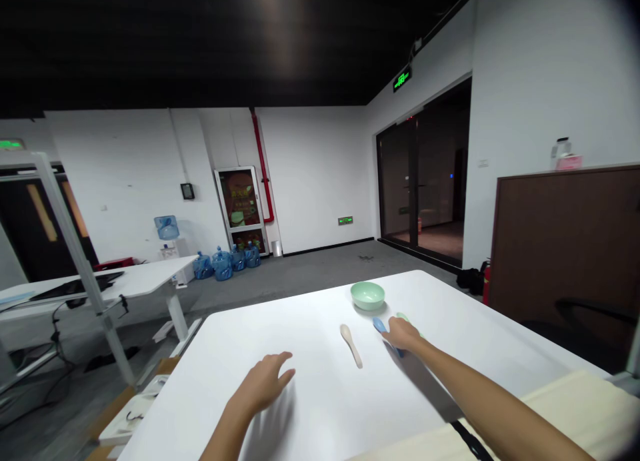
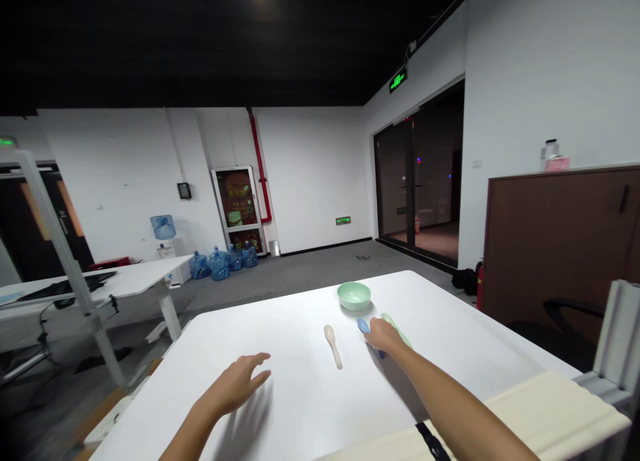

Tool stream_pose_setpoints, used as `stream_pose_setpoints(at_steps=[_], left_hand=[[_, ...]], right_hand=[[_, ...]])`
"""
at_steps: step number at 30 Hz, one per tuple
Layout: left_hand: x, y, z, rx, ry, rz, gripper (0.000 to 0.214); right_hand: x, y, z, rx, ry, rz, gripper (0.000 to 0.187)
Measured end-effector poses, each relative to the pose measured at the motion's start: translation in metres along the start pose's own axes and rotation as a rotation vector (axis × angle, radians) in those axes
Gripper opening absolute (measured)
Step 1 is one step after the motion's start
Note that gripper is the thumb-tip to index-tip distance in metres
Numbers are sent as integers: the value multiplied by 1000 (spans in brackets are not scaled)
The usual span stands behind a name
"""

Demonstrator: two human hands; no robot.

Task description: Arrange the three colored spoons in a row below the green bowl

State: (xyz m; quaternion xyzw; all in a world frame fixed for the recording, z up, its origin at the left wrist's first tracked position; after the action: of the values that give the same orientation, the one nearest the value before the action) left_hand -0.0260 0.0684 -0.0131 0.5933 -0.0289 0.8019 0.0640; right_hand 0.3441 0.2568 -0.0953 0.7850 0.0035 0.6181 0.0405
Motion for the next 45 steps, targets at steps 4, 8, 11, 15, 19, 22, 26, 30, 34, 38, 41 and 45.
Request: stream_pose_setpoints(at_steps=[4, 8, 11, 15, 19, 22, 26, 30, 34, 38, 41, 45], left_hand=[[0, 0, 0, 11, 4, -9, 53], [1, 2, 3, -2, 4, -11, 53], [2, 2, 5, -10, 6, -3, 53], [1, 1, 4, -9, 3, 1, 53], [0, 0, 2, -8, 10, -4, 53], [-1, 0, 1, -7, 17, -9, 54], [-2, -1, 0, -6, 19, -15, 55], [-2, -1, 1, -1, 13, -15, 55], [0, 0, 3, 0, -1, -14, 55], [2, 2, 4, 5, -5, -24, 55], [1, 1, 3, 7, -5, -24, 55], [-1, -1, 1, 1, 3, -23, 55]], right_hand=[[20, 4, -6, 8, -13, 62, 38], [44, 8, -12, 41, -61, 109, 41], [56, 13, -11, 59, -84, 132, 42], [59, 19, -3, 39, -80, 142, 43], [57, 23, 5, 38, -76, 154, 44], [54, 24, 8, 38, -73, 145, 43], [51, 25, 9, 38, -70, 140, 41], [49, 26, 8, 44, -67, 134, 41], [55, 29, 5, 59, -77, 151, 43], [68, 38, -3, 146, -104, 179, 49], [77, 49, -6, 209, -113, 199, 55], [82, 60, 0, 239, -100, 230, 62]])
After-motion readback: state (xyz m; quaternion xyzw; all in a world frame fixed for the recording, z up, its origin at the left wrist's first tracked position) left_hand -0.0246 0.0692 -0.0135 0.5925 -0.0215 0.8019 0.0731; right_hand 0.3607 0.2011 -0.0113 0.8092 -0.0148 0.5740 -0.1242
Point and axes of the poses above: each hand's wrist, its own y-axis away from the middle knuckle, its own x-axis out of the back of the hand, z = x × y, the point moved 6 cm from there along -y, towards the middle knuckle, and after that the axes turned 3 degrees about -x, right-handed, at the moved point
